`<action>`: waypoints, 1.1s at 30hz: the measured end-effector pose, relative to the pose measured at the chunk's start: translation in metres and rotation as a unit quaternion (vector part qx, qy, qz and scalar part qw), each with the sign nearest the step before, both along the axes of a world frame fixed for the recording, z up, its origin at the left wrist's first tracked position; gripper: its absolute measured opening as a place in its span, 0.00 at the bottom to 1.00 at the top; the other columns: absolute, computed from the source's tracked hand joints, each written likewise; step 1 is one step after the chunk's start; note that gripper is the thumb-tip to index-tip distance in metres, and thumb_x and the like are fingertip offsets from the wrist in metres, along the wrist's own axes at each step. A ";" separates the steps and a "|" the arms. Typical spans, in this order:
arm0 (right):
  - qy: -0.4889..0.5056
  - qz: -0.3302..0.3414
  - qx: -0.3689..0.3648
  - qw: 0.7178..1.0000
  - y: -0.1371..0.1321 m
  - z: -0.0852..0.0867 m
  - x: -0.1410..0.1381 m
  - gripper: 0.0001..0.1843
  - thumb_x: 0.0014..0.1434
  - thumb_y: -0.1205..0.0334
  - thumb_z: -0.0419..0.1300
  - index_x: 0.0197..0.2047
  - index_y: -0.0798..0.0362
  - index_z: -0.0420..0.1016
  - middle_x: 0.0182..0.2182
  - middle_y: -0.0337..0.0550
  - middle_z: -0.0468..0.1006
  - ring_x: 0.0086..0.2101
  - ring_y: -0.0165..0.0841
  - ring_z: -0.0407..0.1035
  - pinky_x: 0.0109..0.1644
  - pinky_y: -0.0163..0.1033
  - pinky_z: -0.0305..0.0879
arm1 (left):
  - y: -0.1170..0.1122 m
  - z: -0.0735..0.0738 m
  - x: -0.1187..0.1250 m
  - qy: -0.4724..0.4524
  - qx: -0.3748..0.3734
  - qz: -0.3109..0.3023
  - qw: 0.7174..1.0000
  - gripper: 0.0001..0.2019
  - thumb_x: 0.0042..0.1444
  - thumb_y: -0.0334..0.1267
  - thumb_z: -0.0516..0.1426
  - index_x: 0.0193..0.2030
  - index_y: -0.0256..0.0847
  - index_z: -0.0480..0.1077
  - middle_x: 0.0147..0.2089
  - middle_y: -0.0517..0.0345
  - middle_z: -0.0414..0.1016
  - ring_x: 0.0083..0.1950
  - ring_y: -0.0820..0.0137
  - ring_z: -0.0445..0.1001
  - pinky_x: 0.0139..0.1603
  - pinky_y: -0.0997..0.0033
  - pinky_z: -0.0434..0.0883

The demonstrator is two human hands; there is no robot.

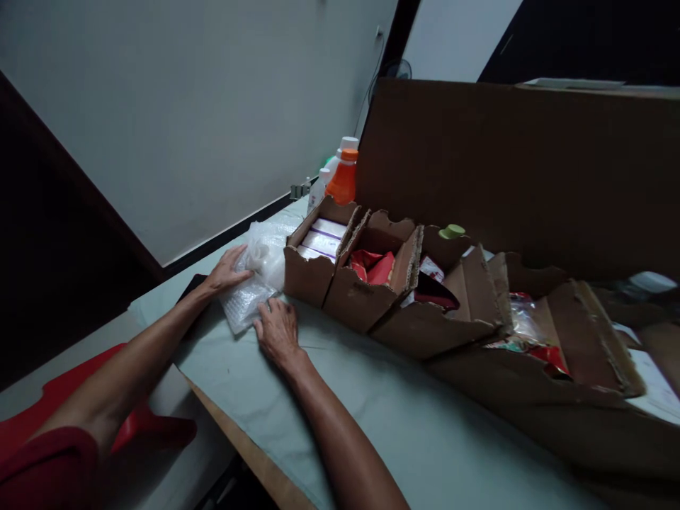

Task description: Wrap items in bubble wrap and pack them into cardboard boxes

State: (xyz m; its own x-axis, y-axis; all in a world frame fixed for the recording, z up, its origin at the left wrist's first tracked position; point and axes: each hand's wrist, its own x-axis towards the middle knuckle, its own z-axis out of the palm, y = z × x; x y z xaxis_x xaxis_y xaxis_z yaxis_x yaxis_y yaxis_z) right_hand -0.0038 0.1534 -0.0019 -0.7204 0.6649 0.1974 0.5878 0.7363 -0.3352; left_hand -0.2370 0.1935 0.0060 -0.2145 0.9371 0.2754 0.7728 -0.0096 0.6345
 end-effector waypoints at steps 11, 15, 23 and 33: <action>0.018 0.046 -0.003 0.999 -0.004 -0.004 0.013 0.20 0.66 0.59 0.59 0.60 0.51 0.68 0.60 0.53 0.71 0.61 0.44 0.62 0.63 0.53 0.58 | 0.013 -0.001 0.001 0.024 -0.003 -0.054 0.998 0.40 0.57 0.57 0.57 0.72 0.41 0.56 0.76 0.42 0.50 0.76 0.49 0.48 0.74 0.43 0.48; 0.017 0.040 0.000 0.999 0.003 -0.002 0.006 0.15 0.66 0.59 0.59 0.55 0.51 0.72 0.57 0.52 0.73 0.59 0.43 0.64 0.61 0.52 0.60 | 0.023 -0.002 0.008 0.019 -0.011 -0.066 0.998 0.41 0.55 0.57 0.58 0.72 0.41 0.56 0.76 0.41 0.52 0.76 0.48 0.49 0.74 0.41 0.49; 0.085 -0.003 0.007 0.996 -0.010 -0.015 0.081 0.15 0.66 0.61 0.57 0.54 0.50 0.75 0.57 0.53 0.76 0.54 0.46 0.70 0.57 0.54 0.64 | -0.017 -0.002 -0.035 -0.050 0.019 0.001 0.999 0.38 0.64 0.62 0.45 0.75 0.43 0.48 0.77 0.46 0.50 0.77 0.53 0.49 0.75 0.44 0.48; 0.141 -0.033 0.052 0.988 -0.046 -0.009 0.137 0.14 0.67 0.62 0.55 0.52 0.49 0.76 0.56 0.52 0.78 0.53 0.46 0.73 0.55 0.56 0.67 | -0.026 0.003 -0.019 -0.079 -0.015 0.002 0.997 0.41 0.61 0.66 0.42 0.69 0.35 0.61 0.72 0.39 0.60 0.74 0.53 0.57 0.75 0.49 0.53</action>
State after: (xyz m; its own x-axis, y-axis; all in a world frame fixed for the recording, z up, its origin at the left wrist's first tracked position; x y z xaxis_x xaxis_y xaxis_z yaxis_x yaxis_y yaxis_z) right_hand 0.1333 0.1071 -0.0111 -0.5827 0.6741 0.4539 0.5302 0.7386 -0.4164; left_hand -0.2562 0.1672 0.0090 -0.2562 0.9436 0.2096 0.6640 0.0142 0.7476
